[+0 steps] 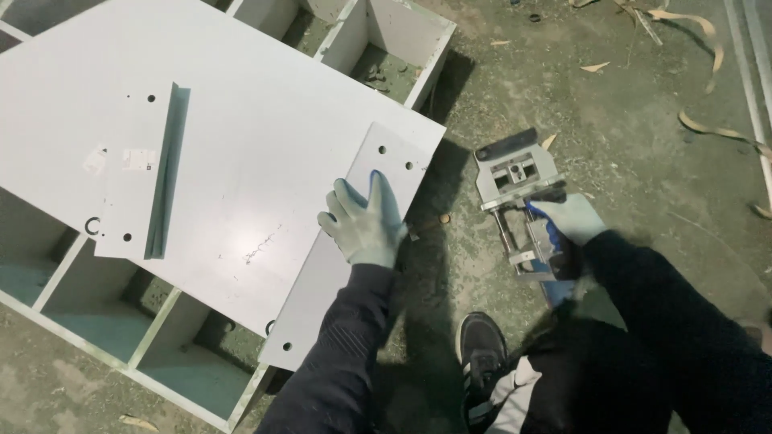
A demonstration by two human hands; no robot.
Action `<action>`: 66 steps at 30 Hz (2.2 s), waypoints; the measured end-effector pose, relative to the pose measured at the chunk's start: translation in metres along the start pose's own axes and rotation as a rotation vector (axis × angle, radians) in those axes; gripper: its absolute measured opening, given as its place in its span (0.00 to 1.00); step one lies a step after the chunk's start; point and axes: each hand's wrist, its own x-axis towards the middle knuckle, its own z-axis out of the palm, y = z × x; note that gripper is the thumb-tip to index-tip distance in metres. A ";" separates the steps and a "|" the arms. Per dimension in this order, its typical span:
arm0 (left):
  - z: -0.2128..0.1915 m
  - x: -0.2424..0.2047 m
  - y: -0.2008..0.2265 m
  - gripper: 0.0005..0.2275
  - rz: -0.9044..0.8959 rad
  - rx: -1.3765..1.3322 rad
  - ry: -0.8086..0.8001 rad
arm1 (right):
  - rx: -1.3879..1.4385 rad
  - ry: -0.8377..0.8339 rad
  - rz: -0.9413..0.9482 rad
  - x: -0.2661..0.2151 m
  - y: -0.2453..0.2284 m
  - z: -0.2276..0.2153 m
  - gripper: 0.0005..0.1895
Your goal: Sorting white wooden boards on a workbench and then using a biscuit joiner tool to create slots in the edges of the boards for assembly.
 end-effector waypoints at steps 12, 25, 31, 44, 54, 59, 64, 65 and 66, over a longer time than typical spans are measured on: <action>-0.018 -0.027 0.023 0.57 0.051 0.037 -0.051 | 0.183 -0.052 0.226 -0.006 -0.001 0.025 0.23; -0.003 0.039 -0.029 0.53 -0.007 -0.024 -0.355 | 0.053 -0.089 0.057 -0.048 -0.005 0.010 0.21; 0.008 0.032 -0.036 0.53 -0.061 -0.019 -0.388 | -0.097 -0.147 -0.125 -0.145 -0.115 -0.009 0.26; 0.074 -0.003 -0.068 0.55 -0.062 -0.384 0.076 | -0.748 -0.315 -0.248 -0.128 -0.211 0.028 0.25; 0.075 -0.002 -0.063 0.53 -0.012 -0.390 0.229 | -0.809 -0.287 -0.248 -0.065 -0.214 0.067 0.34; 0.060 -0.005 -0.060 0.61 0.020 -0.386 0.250 | -0.766 -0.323 -0.250 -0.056 -0.218 0.072 0.31; 0.051 -0.007 -0.059 0.61 0.032 -0.373 0.212 | -0.767 -0.313 -0.256 -0.055 -0.219 0.075 0.28; 0.050 -0.008 -0.058 0.62 0.036 -0.367 0.202 | -0.774 -0.318 -0.253 -0.054 -0.219 0.075 0.29; 0.050 -0.009 -0.058 0.62 0.033 -0.366 0.202 | -0.776 -0.321 -0.254 -0.055 -0.218 0.076 0.29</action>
